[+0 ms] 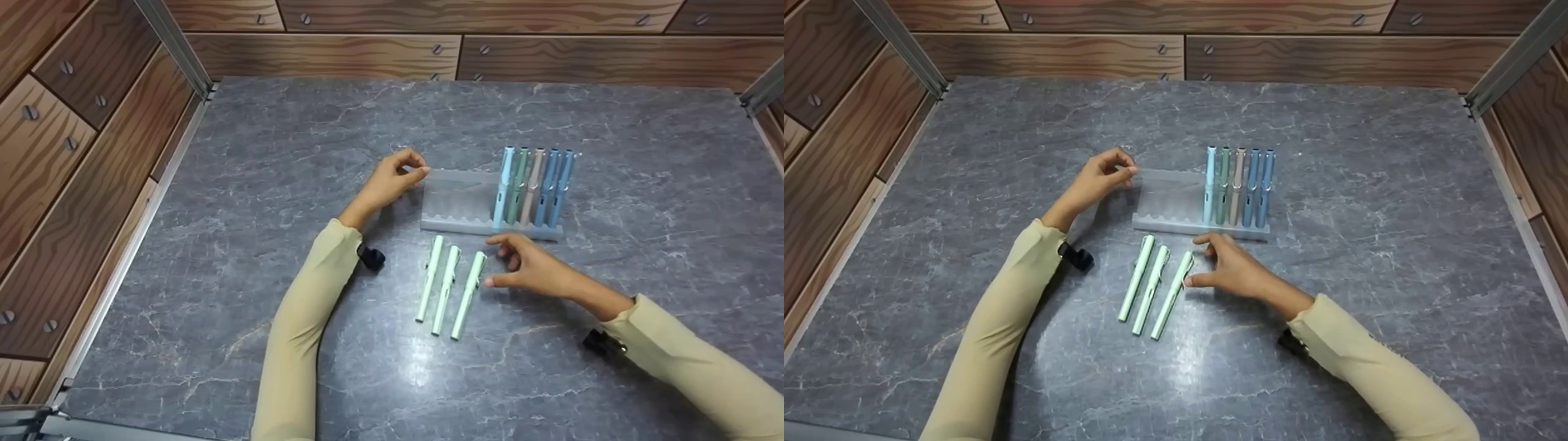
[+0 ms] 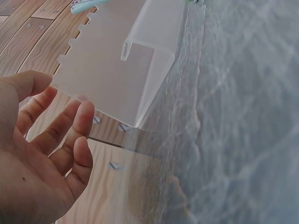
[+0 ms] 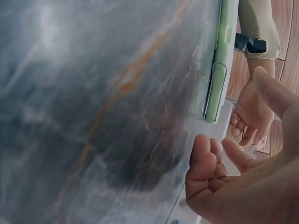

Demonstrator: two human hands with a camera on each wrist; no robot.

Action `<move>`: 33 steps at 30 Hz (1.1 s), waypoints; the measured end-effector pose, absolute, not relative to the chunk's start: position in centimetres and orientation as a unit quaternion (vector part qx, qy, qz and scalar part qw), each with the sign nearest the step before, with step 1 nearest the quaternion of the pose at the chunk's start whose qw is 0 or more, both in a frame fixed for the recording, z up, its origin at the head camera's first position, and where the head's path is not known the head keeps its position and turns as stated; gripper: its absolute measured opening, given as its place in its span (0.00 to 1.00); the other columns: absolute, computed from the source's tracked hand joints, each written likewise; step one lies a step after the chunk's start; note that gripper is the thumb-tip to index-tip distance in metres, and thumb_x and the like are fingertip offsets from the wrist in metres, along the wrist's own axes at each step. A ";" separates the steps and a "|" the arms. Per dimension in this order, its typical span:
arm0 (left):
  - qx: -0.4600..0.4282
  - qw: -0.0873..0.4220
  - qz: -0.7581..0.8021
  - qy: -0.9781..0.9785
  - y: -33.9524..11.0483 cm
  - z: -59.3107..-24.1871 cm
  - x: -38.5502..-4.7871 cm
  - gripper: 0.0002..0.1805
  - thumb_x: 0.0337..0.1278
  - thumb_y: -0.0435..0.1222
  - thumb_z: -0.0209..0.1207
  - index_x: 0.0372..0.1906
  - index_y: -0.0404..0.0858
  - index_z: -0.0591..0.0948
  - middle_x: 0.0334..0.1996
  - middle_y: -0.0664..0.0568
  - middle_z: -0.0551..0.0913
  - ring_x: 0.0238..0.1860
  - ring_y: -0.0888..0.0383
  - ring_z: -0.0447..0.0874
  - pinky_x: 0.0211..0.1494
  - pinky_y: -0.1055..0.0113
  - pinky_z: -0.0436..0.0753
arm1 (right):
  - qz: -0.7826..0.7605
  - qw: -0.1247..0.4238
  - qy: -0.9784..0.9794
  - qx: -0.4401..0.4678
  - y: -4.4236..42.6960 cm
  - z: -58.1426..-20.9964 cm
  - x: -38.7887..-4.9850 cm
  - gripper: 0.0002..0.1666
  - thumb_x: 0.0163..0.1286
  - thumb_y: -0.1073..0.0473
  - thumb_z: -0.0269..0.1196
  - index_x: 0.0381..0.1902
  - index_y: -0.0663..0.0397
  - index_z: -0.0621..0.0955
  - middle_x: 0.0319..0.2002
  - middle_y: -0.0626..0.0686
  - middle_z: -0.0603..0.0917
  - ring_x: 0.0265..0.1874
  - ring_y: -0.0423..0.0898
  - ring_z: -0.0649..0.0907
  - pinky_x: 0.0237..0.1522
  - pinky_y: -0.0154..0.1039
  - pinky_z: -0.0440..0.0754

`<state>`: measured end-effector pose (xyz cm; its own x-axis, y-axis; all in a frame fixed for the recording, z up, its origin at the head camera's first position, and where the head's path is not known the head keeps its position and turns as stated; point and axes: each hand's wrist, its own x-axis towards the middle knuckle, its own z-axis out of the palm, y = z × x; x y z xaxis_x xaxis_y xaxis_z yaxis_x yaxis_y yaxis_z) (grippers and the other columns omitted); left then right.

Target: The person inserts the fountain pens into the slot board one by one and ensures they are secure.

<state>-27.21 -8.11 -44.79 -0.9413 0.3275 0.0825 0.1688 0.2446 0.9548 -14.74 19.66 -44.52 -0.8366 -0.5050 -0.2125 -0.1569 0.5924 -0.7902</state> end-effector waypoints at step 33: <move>0.164 0.062 0.583 0.793 -8.1 -44.8 -27.3 0.07 0.64 0.36 0.59 0.40 0.35 0.79 0.40 0.49 0.81 0.33 0.51 0.81 0.45 0.56 0.85 | -0.291 0.152 0.923 -0.199 18.3 -45.2 -14.2 0.39 0.53 0.46 0.74 0.58 0.59 0.74 0.44 0.58 0.76 0.43 0.52 0.73 0.43 0.43 0.71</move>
<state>-27.27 -8.08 -44.82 -0.9385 0.3323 0.0935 0.1886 0.2669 0.9451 -14.22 18.27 -45.20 -0.8744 -0.4559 -0.1660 -0.2786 0.7519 -0.5976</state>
